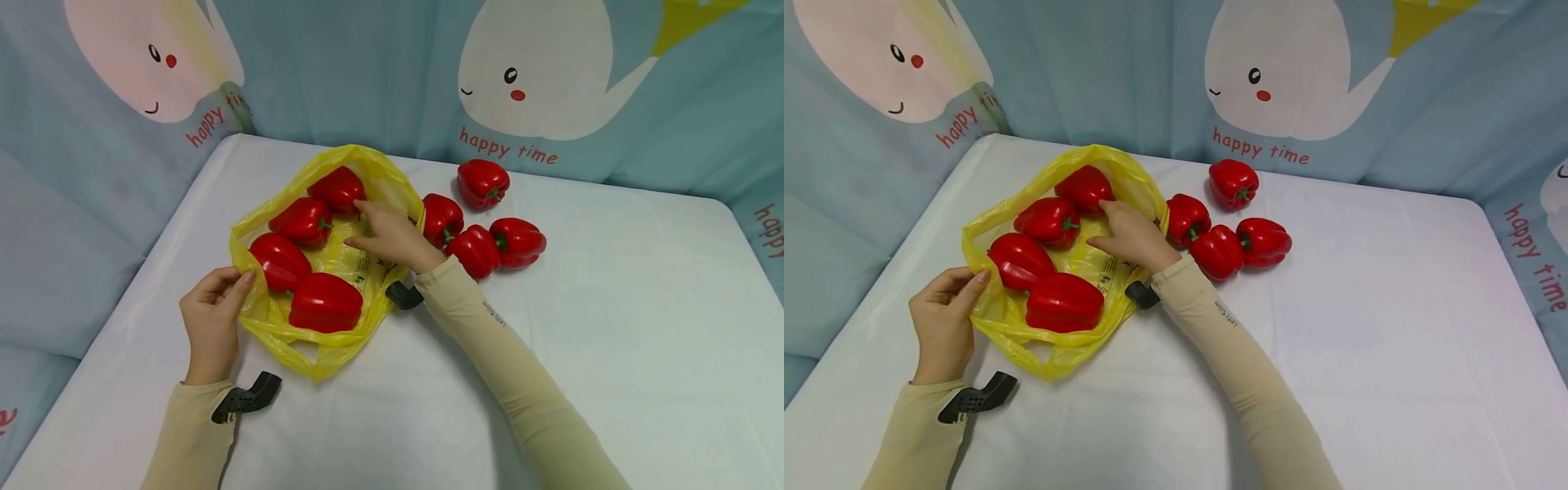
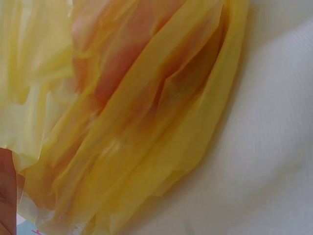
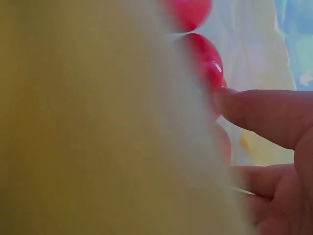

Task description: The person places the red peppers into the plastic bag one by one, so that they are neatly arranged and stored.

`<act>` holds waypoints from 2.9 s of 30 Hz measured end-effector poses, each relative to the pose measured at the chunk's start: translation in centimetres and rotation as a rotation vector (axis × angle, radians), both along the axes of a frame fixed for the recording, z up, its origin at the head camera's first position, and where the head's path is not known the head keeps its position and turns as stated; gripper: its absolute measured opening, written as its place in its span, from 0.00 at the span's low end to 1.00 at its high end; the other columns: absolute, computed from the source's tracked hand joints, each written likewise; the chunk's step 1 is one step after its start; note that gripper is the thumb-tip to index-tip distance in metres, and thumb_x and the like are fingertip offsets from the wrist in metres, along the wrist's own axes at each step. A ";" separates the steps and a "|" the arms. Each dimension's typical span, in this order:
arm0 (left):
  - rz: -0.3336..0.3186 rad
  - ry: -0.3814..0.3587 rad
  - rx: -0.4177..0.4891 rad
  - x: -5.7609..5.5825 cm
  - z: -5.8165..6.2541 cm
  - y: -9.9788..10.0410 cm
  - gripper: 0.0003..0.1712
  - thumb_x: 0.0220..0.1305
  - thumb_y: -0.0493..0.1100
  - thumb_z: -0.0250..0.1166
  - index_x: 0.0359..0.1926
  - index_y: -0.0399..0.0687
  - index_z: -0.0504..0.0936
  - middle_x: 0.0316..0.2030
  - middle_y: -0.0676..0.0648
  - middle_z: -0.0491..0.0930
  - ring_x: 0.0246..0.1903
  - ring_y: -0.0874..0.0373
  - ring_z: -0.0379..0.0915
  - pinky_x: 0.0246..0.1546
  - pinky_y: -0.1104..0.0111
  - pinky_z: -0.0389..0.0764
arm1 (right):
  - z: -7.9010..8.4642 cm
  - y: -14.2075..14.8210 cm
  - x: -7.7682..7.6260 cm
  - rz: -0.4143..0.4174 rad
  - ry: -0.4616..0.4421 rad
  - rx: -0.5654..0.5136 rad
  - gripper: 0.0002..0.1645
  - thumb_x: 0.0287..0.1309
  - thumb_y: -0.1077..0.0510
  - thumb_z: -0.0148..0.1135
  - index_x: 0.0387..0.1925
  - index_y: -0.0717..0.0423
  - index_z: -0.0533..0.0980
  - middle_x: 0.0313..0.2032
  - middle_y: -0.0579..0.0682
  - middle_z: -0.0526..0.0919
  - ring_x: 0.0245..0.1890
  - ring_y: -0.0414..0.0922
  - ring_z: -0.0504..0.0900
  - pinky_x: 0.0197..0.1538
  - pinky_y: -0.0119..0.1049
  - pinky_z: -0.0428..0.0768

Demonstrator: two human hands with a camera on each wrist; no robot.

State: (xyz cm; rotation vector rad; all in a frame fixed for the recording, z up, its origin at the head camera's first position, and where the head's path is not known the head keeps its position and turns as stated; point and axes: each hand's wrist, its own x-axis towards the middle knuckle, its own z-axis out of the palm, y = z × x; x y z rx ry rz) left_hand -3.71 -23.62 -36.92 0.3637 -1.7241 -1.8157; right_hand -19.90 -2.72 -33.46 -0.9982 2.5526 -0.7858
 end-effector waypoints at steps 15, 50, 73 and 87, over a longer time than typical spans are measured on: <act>-0.009 0.004 0.008 -0.1 -0.1 0.1 0.06 0.57 0.28 0.65 0.28 0.42 0.84 0.23 0.50 0.80 0.21 0.63 0.67 0.24 0.80 0.72 | 0.2 5.3 2.7 -0.066 0.031 -0.390 0.32 0.57 0.55 0.65 0.61 0.62 0.68 0.59 0.55 0.74 0.56 0.48 0.73 0.56 0.44 0.73; -0.009 -0.016 -0.001 -0.2 -0.4 0.0 0.03 0.57 0.29 0.65 0.30 0.39 0.84 0.25 0.50 0.80 0.22 0.63 0.69 0.25 0.80 0.73 | 1.2 17.4 2.2 -0.338 0.142 -0.360 0.25 0.58 0.62 0.64 0.57 0.60 0.72 0.52 0.55 0.79 0.50 0.51 0.78 0.51 0.48 0.76; -0.021 -0.004 -0.008 -0.2 -0.5 0.1 0.03 0.57 0.29 0.65 0.30 0.38 0.84 0.24 0.50 0.80 0.21 0.63 0.67 0.24 0.80 0.72 | 1.7 20.8 1.1 -0.456 -0.059 -0.231 0.28 0.59 0.52 0.63 0.59 0.56 0.72 0.56 0.55 0.75 0.54 0.55 0.75 0.54 0.42 0.74; -0.020 -0.025 -0.016 -0.3 -0.6 0.1 0.02 0.57 0.31 0.66 0.32 0.35 0.83 0.25 0.50 0.80 0.22 0.62 0.67 0.26 0.81 0.73 | 1.3 23.1 0.2 -0.433 -0.171 -0.173 0.31 0.58 0.55 0.64 0.62 0.59 0.68 0.60 0.55 0.72 0.58 0.51 0.70 0.54 0.28 0.72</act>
